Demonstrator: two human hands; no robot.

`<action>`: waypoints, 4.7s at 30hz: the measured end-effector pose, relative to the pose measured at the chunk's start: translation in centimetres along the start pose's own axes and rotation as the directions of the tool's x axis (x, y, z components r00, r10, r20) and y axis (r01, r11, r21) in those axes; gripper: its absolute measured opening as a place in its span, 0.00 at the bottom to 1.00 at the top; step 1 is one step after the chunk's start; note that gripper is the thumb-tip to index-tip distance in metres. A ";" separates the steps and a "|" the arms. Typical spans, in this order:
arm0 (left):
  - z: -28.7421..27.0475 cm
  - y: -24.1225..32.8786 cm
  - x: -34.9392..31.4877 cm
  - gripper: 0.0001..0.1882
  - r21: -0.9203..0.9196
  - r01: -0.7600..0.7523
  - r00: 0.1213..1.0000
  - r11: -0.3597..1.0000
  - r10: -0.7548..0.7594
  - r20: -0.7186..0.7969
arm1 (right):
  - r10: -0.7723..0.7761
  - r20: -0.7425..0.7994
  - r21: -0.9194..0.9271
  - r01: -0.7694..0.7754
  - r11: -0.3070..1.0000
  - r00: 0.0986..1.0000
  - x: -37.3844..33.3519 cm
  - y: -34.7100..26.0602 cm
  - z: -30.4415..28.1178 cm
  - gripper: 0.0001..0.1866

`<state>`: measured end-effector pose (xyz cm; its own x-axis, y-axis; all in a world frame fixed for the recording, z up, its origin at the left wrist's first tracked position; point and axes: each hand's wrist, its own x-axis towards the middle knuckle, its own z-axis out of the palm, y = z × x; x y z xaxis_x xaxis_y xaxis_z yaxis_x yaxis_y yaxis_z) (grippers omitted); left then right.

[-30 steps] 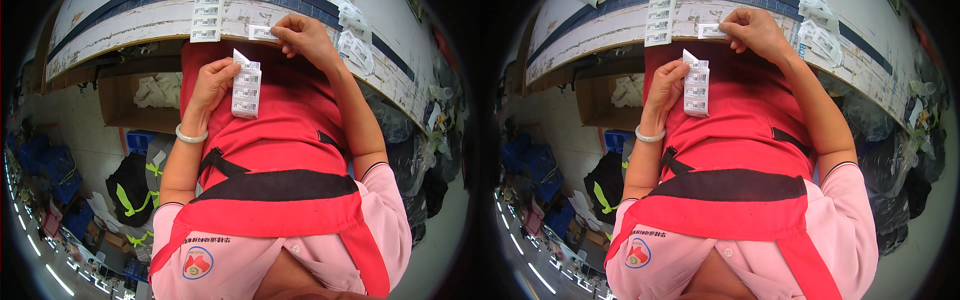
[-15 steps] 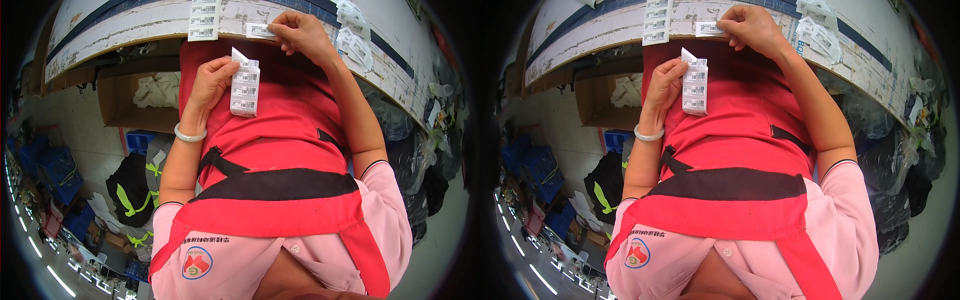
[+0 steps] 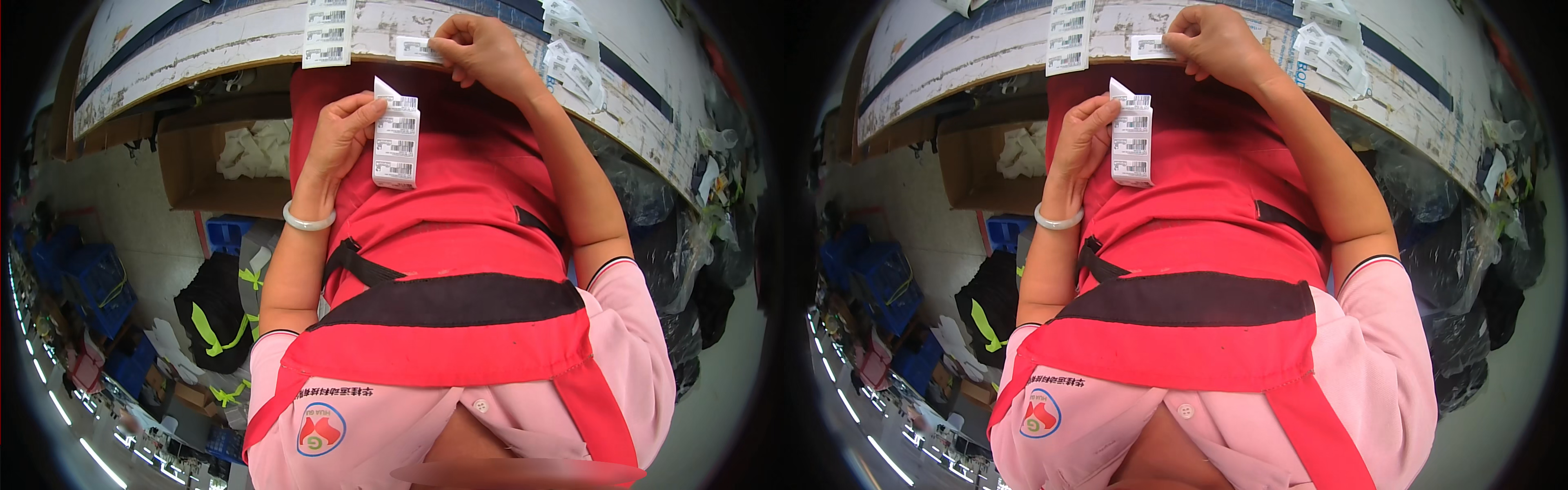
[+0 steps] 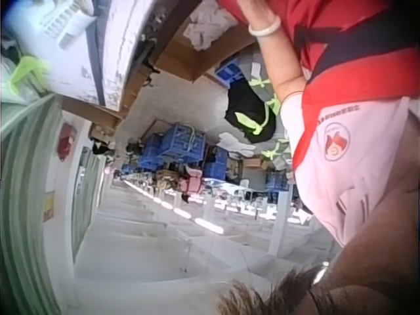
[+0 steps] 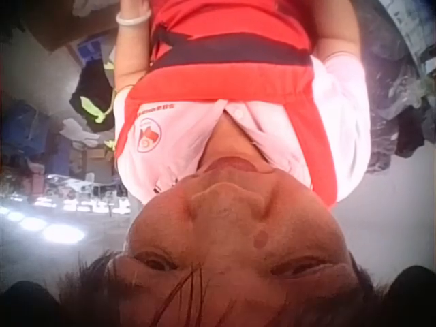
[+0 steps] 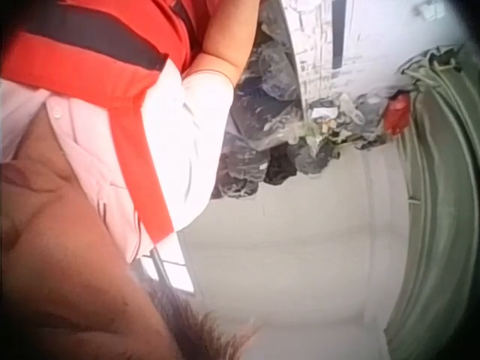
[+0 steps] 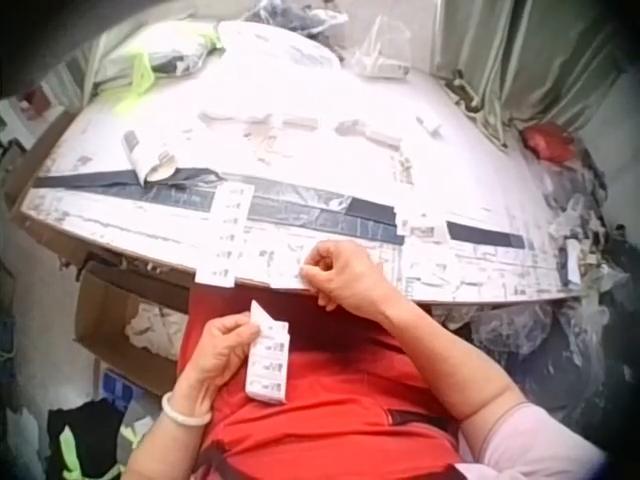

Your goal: Peeling small adhesive labels from a backing sheet and applying them to a larger label or checking barcode validity.

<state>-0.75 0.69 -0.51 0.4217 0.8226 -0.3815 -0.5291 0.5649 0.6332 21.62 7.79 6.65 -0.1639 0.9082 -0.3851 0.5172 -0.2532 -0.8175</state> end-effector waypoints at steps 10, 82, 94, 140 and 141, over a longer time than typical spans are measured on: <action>0.3 -0.2 0.0 0.08 -0.006 0.003 1.000 1.000 -0.003 -0.020 | -0.125 -0.031 0.135 0.128 0.983 0.992 -1.2 1.8 -0.9 0.11; 0.0 -0.5 0.6 0.14 0.142 -0.086 0.983 0.986 0.107 -0.146 | -0.024 -0.007 0.259 0.025 0.966 1.000 -1.0 1.2 -0.4 0.10; 0.0 -0.6 0.7 0.15 0.135 -0.082 0.984 0.987 0.101 -0.146 | -0.025 -0.014 0.192 0.027 0.981 1.000 -0.9 0.9 -0.2 0.11; 4.8 2.0 -2.5 0.11 0.356 -0.254 0.918 0.899 0.341 -0.205 | -0.033 0.383 0.374 -0.123 0.919 0.923 -9.0 0.8 3.4 0.09; 5.1 2.4 -2.8 0.12 0.405 -0.338 0.907 0.849 0.409 -0.100 | -0.035 0.393 0.374 -0.125 0.919 0.919 -9.0 0.8 3.5 0.09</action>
<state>0.48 -0.61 5.53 0.0921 0.9837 -0.1544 -0.2937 0.1750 0.9397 20.60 -1.75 7.99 -0.4986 0.7128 -0.4932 0.1815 -0.4705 -0.8635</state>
